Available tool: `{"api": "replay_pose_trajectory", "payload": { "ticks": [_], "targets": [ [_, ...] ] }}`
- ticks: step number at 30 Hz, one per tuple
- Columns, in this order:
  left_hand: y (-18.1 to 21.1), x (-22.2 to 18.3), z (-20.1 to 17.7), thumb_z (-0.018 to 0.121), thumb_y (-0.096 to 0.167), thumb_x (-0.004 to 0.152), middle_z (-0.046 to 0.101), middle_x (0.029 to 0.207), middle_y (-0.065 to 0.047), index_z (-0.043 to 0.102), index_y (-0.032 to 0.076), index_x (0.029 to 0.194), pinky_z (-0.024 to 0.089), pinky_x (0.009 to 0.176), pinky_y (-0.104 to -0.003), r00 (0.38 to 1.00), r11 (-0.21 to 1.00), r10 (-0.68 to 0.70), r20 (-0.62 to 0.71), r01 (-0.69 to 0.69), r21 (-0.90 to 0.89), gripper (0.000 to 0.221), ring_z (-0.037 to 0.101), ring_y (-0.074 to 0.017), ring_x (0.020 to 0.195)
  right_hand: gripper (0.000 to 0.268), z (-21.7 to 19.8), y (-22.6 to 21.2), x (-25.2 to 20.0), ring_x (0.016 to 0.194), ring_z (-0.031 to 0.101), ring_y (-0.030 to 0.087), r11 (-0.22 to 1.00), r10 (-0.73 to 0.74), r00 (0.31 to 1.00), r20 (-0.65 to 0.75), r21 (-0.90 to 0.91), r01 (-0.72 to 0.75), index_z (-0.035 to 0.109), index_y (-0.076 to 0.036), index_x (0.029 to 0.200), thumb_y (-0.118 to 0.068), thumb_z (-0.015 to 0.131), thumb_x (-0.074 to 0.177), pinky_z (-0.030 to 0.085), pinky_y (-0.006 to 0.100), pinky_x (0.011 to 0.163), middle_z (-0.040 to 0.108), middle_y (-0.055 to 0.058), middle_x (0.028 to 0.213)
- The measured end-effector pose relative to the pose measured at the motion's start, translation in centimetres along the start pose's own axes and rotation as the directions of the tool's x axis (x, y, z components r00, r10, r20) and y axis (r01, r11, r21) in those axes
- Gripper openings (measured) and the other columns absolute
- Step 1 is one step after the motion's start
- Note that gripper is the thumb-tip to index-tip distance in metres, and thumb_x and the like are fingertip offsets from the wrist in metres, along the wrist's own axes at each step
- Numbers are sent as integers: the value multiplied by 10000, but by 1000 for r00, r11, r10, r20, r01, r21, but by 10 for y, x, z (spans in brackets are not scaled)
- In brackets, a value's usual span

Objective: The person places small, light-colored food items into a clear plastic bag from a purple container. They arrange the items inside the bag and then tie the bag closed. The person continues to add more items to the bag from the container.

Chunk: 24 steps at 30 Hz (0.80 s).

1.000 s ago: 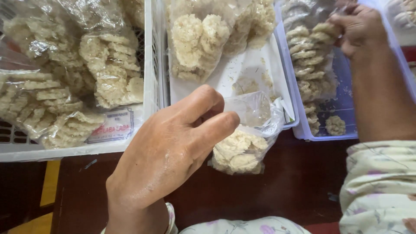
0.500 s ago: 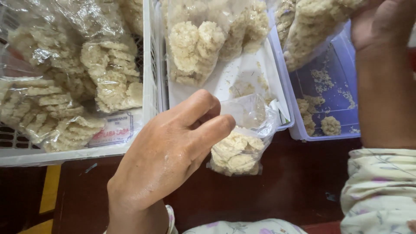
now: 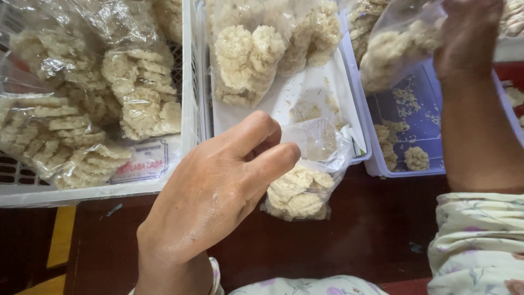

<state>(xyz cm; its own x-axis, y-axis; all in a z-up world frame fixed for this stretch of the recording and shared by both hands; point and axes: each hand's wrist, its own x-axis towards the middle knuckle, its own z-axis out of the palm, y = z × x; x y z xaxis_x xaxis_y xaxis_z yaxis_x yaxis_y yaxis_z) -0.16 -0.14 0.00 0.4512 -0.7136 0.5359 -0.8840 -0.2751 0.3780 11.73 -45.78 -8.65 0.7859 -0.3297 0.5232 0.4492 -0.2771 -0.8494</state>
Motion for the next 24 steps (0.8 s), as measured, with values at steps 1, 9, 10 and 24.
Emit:
{"api": "replay_pose_trajectory", "payload": {
  "ticks": [1, 9, 10, 24],
  "targets": [
    [0, 0, 0, 522, -183, 994, 460, 970, -119, 488, 22, 930, 325, 419, -361, 1000, 1000, 1, 0, -1, -1, 217, 405, -239, 608, 509, -13, 13, -5, 1321, 595, 321, 1000, 0, 1000, -1, -1, 0, 560, -242, 1284, -581, 381, 950, 401, 534, 1130, 634, 112, 1419],
    [1, 0, 1, 484, -188, 995, 458, 966, -114, 496, 23, 919, 297, 415, -355, 1000, 1000, -8, -9, 8, -1, 225, 363, -234, 581, 282, 13, -16, 0, 869, 799, 151, 979, 124, 982, -140, -142, -144, 775, -125, 1058, -245, 521, 1080, 677, 281, 768, 795, 35, 1009],
    [1, 0, 1, 484, -188, 995, 458, 966, -114, 496, 23, 919, 297, 415, -355, 1000, 1000, -8, -9, 8, -2, 225, 363, -234, 581, 282, 10, -10, 6, 869, 799, 151, 979, 124, 982, -140, -142, -144, 775, -125, 1058, -245, 521, 1080, 677, 281, 768, 795, 35, 1009],
    [0, 0, 1, 461, -145, 1041, 443, 953, -106, 485, 24, 922, 305, 425, -355, 1000, 1000, 3, -17, -3, -11, 208, 354, -222, 580, 245, -9, 8, 5, 889, 685, 93, 957, 285, 929, -236, 128, -261, 698, -251, 988, -433, 810, 866, 576, 307, 870, 706, -83, 885]
  ]
}}
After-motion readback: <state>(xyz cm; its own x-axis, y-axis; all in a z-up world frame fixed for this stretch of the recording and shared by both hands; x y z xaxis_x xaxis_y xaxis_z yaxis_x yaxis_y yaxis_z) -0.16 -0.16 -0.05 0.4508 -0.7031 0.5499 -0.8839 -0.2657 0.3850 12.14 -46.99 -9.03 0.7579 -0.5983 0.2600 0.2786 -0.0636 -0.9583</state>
